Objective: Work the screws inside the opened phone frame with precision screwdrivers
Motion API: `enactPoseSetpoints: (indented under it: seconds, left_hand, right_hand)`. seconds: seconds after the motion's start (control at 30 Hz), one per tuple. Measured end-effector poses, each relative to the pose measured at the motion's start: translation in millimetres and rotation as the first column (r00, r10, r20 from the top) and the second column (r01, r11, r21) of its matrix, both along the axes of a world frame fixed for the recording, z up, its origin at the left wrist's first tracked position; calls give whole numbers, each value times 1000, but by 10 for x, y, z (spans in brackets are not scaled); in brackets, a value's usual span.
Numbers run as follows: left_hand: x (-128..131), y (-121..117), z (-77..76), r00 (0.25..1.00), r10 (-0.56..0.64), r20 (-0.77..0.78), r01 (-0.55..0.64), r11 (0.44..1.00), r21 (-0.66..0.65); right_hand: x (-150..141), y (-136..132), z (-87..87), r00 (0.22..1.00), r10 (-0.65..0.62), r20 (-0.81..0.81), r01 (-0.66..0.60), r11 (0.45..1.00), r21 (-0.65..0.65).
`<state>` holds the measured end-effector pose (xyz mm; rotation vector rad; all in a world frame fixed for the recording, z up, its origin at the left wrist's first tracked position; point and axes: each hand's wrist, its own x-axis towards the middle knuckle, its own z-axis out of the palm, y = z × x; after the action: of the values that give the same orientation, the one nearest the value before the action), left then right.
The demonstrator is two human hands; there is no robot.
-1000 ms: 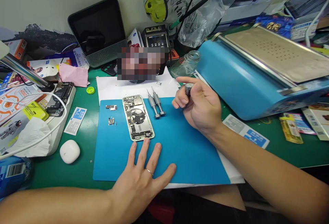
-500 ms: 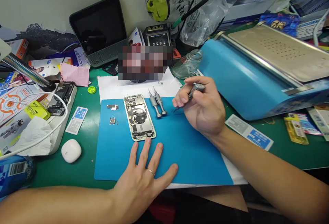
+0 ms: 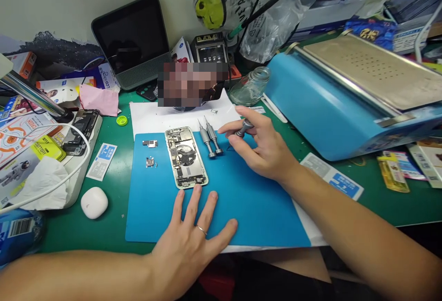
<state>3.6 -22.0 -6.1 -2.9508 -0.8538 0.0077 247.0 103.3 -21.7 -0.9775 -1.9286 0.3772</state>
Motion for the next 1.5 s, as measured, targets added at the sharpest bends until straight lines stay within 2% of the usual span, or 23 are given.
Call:
enactPoseSetpoints:
  seconds: [0.13,0.27,0.37,0.43,0.53,0.63,0.73,0.8,0.87,0.93,0.97,1.13,1.3,1.5]
  left_hand:
    - [-5,-3,-8,1000,3,1,-3,1000,-6]
    - [-16,-12,-23,1000,21,12,-21,1000,6]
    - [-30,-23,-34,999,32,26,-32,999,13]
    - [-40,-31,-40,999,43,31,-43,999,17]
    - [-52,-43,-55,998,60,35,-61,998,27]
    - [-55,-52,-79,997,74,34,-76,996,49]
    - [-55,-58,-105,996,78,51,-82,993,84]
    - [-58,-57,-112,995,72,67,-79,991,110]
    - [-64,-48,-106,996,60,72,-68,989,130]
    - [-70,-32,-91,997,47,68,-56,989,134]
    - [-72,-23,-82,997,44,67,-52,990,131]
    - [-78,15,-59,997,29,73,-37,992,119]
    - [-66,32,-42,998,12,56,-16,997,71]
    - [-66,24,-35,999,18,43,-20,998,54]
  right_hand:
    - [52,-30,40,992,-72,100,69,997,31]
    - [74,-48,74,970,-117,214,119,993,2]
    - [87,-45,53,970,-114,215,122,992,-26]
    - [90,-30,19,984,-96,149,105,993,-50]
    - [49,-27,17,997,-53,-48,55,998,32]
    - [-105,-107,144,981,19,-194,7,991,135]
    - [-367,-245,310,976,143,-162,-117,980,160]
    - [-552,-305,355,963,258,-78,-235,946,222]
    - [-698,-311,326,938,345,-26,-324,902,285]
    - [-775,-277,254,929,371,-4,-342,859,382]
    - [-786,-258,216,928,372,-7,-340,855,392]
    - [-686,-229,124,919,391,-42,-350,861,369]
    - [-650,-232,96,909,385,-158,-321,891,322]
    - [-657,-178,55,908,379,-176,-304,888,344]
